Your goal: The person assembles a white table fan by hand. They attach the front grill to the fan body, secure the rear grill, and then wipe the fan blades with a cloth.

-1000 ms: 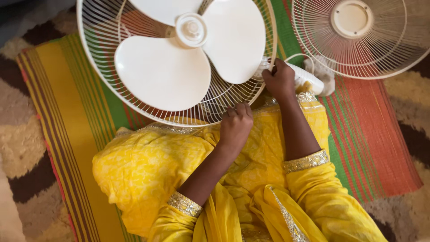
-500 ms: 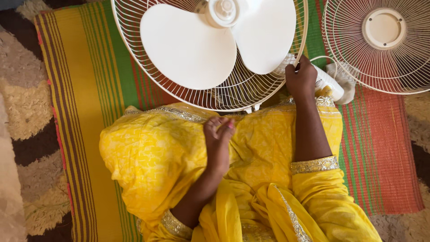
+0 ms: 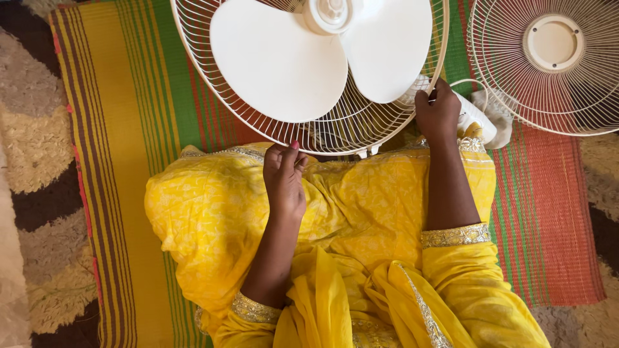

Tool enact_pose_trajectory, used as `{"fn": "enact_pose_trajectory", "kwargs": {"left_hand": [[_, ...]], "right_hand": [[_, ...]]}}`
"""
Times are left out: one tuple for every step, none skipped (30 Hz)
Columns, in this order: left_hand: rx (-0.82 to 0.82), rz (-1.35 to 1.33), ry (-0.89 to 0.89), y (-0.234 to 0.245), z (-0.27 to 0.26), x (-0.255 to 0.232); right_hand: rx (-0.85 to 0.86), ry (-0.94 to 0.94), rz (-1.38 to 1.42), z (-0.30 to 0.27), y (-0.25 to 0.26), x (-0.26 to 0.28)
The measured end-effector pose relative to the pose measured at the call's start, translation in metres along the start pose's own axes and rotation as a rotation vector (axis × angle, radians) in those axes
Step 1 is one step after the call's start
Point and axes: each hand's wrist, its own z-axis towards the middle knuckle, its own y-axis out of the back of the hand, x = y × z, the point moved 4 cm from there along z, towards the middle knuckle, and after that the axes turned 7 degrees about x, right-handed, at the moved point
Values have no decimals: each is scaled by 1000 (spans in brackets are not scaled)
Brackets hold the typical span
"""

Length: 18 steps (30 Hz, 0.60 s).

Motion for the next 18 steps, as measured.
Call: {"fn": "enact_pose_trajectory", "kwargs": {"left_hand": [[1, -6, 2, 0, 1, 0], [3, -12, 4, 1, 2, 0], [5, -17, 6, 1, 3, 0], [6, -33, -5, 0, 4, 1], [7, -49, -16, 0, 5, 2], [8, -65, -26, -1, 6, 3], [13, -50, -36, -1, 6, 4], [17, -34, -44, 0, 7, 5], [20, -18, -53, 1, 7, 6], [21, 22, -82, 2, 7, 7], [22, 62, -110, 3, 7, 7], [24, 102, -139, 4, 6, 8], [34, 106, -177, 4, 5, 8], [44, 110, -215, 3, 5, 9], [54, 114, -253, 2, 3, 9], [59, 139, -266, 1, 2, 8], [65, 164, -279, -1, 1, 6], [70, 190, -293, -3, 1, 2]], "right_hand": [[0, 4, 2, -1, 0, 1], [0, 1, -3, -1, 0, 1], [0, -2, -7, -1, 0, 1], [0, -5, -13, -1, 1, 1], [-2, 8, -14, 0, 1, 1], [-4, 20, -17, -1, 1, 1], [-5, 31, -20, -1, 1, 0], [-2, 29, -20, -1, 1, -1], [2, 27, -21, 0, 1, -1], [4, 25, -21, 0, 1, -2], [2, 35, -20, 0, 1, -2], [0, 45, -20, 0, 1, -1], [-3, 55, -19, 0, 1, -1], [4, 36, -17, -1, 1, -1], [10, 17, -15, -1, 1, -1], [15, 0, -11, 0, 1, -1], [11, 14, -18, 0, 1, 0], [7, 29, -23, 0, 2, 1]]}}
